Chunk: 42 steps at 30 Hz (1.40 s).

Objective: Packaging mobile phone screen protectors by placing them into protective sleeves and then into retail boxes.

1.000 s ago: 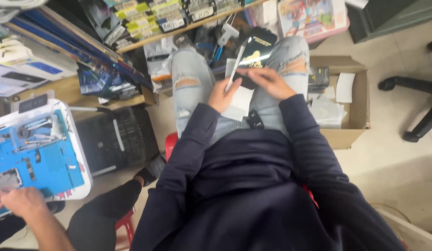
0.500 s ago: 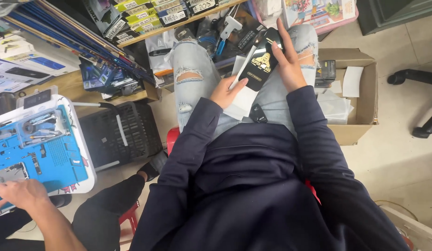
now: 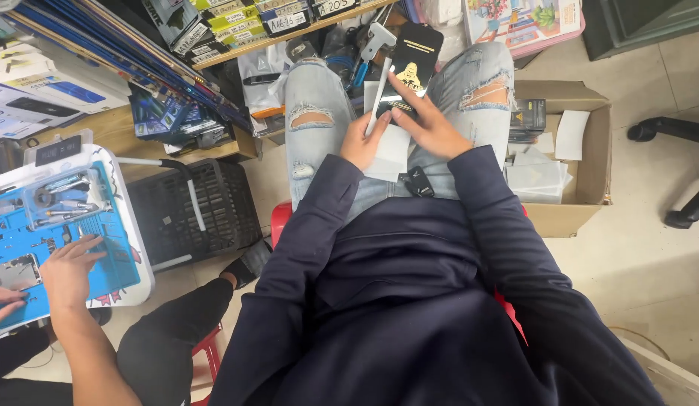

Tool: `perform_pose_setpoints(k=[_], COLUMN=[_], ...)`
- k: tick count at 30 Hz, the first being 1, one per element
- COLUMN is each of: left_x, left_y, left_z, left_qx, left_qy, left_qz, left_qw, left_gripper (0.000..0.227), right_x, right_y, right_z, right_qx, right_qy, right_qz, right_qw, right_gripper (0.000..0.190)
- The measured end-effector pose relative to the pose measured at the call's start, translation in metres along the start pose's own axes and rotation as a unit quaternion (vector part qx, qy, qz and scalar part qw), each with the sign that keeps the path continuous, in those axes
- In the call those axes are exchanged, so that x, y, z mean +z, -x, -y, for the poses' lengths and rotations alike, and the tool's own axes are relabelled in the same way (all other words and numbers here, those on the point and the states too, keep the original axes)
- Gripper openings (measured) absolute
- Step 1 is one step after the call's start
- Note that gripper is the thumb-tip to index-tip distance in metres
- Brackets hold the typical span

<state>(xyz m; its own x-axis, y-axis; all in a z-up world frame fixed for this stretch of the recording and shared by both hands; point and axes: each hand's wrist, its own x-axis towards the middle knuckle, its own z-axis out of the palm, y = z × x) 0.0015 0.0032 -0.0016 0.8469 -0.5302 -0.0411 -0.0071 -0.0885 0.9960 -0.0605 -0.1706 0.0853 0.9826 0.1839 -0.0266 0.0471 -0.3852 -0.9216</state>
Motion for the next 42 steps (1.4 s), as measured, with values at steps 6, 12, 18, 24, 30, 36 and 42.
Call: perform_pose_setpoints(k=[6,12,18,24,30,36,42], left_x=[-0.004,-0.002,0.0,0.004,0.003,0.001,0.004], left_y=[0.004,0.007,0.009,0.009,0.007,0.004,0.007], left_z=[-0.013,-0.023,-0.031,-0.035,-0.015,-0.019,-0.028], left_qx=[0.045,0.053,0.01,0.007,-0.06,-0.03,-0.078], left_qy=[0.029,0.034,0.028,0.01,0.005,-0.015,-0.008], left_qz=[-0.062,-0.055,-0.026,0.0,0.024,0.015,0.056], left_qw=[0.997,0.997,0.999,1.0,0.998,0.999,0.995], left_gripper=[0.04,0.039,0.042,0.041,0.039,0.039,0.038], right_x=[0.008,0.001,-0.01,-0.025,-0.028,-0.015,-0.02], right_y=[0.007,0.004,0.005,0.003,0.007,-0.001,0.003], right_z=[0.027,0.008,0.007,-0.009,-0.021,-0.025,-0.023], right_qx=[0.016,0.019,0.021,0.001,0.035,0.006,-0.023], right_qy=[-0.024,-0.044,-0.073,-0.103,-0.26,-0.289,-0.262], right_qz=[0.01,0.016,-0.069,-0.171,-0.232,-0.203,-0.225], right_qw=[1.0,0.999,0.995,0.98,0.937,0.936,0.938], right_gripper=[0.052,0.043,0.031,0.031,0.069,0.062,0.025])
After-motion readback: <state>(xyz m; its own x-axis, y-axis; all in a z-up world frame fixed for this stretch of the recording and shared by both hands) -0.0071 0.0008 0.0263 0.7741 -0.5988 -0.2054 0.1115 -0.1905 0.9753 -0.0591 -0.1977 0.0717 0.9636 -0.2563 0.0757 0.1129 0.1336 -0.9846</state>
